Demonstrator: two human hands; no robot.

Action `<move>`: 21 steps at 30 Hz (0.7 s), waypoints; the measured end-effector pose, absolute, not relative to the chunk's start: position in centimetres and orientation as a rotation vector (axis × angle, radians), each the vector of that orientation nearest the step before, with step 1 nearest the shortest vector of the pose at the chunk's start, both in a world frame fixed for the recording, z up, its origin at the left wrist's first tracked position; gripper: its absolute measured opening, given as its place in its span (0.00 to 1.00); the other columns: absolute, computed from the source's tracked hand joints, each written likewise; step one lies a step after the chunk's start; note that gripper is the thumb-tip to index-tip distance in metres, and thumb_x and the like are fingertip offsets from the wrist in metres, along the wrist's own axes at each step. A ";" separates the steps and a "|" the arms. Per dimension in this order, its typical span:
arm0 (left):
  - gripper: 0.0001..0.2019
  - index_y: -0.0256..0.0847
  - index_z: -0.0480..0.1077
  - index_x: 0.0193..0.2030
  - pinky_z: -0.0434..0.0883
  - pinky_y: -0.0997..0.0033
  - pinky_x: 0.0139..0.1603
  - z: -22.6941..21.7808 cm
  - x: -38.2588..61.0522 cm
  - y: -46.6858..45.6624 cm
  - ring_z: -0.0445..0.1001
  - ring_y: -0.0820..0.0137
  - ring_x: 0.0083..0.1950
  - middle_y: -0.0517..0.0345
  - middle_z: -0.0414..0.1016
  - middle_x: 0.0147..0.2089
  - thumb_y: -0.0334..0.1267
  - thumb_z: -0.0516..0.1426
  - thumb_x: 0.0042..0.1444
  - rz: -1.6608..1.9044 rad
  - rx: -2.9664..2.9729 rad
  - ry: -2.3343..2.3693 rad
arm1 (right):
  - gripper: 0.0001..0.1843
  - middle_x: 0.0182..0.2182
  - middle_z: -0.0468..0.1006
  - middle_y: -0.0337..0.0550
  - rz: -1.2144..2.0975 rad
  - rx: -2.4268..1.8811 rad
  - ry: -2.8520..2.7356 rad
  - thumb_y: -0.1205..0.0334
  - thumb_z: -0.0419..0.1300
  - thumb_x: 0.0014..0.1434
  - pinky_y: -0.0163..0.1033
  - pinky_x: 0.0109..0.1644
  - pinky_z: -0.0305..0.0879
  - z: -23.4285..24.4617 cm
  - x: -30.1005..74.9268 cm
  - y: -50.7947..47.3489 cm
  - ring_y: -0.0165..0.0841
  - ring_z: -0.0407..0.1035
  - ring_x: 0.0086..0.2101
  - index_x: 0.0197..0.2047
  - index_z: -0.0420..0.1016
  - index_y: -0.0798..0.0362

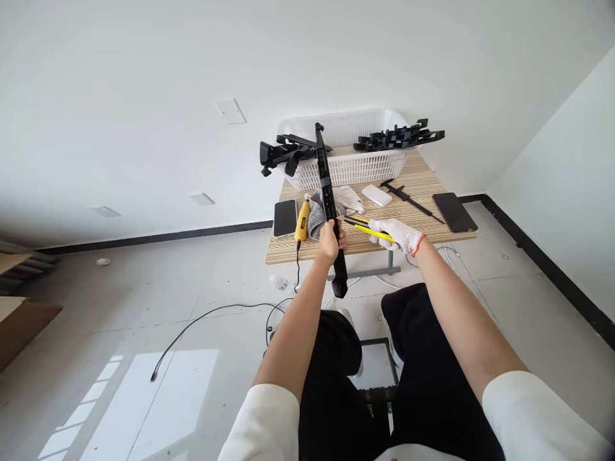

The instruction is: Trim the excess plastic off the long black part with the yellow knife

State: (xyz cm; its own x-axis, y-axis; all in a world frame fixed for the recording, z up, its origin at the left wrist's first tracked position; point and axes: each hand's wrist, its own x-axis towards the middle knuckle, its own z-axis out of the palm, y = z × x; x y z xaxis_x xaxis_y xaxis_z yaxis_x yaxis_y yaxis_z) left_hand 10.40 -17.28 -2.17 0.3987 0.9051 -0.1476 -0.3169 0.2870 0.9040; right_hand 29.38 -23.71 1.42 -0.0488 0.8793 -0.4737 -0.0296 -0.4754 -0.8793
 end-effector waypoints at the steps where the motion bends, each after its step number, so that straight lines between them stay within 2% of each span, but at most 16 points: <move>1: 0.14 0.42 0.60 0.32 0.51 0.82 0.16 -2.2 10.4 -17.1 0.51 0.80 0.15 0.68 0.54 0.19 0.47 0.45 0.66 0.936 0.915 0.772 | 0.14 0.24 0.75 0.41 1.637 -1.512 -0.941 0.52 0.58 0.66 0.25 0.10 0.45 1.4 29.5 -23.6 0.20 0.56 0.13 0.38 0.72 0.56; 8: 0.15 0.42 0.59 0.31 0.51 0.83 0.15 -2.3 10.3 -16.9 0.50 0.80 0.15 0.68 0.54 0.19 0.49 0.48 0.64 0.899 0.877 0.712 | 0.16 0.26 0.75 0.40 1.583 -1.394 -0.961 0.51 0.53 0.69 0.26 0.09 0.44 1.3 29.9 -23.6 0.19 0.52 0.12 0.41 0.72 0.56; 15: 0.14 0.43 0.59 0.32 0.50 0.83 0.15 -1.6 10.3 -17.4 0.49 0.80 0.14 0.69 0.52 0.19 0.49 0.47 0.65 0.929 0.846 0.716 | 0.17 0.24 0.75 0.39 1.396 -1.366 -0.910 0.47 0.60 0.62 0.27 0.10 0.42 0.7 28.9 -24.1 0.20 0.54 0.13 0.37 0.71 0.54; 21: 0.16 0.43 0.58 0.30 0.49 0.83 0.15 -1.4 10.4 -17.6 0.48 0.80 0.14 0.69 0.51 0.19 0.49 0.47 0.65 0.955 0.815 0.717 | 0.19 0.22 0.74 0.39 1.409 -1.392 -0.969 0.46 0.64 0.58 0.27 0.11 0.42 0.5 28.5 -24.2 0.21 0.55 0.13 0.34 0.70 0.54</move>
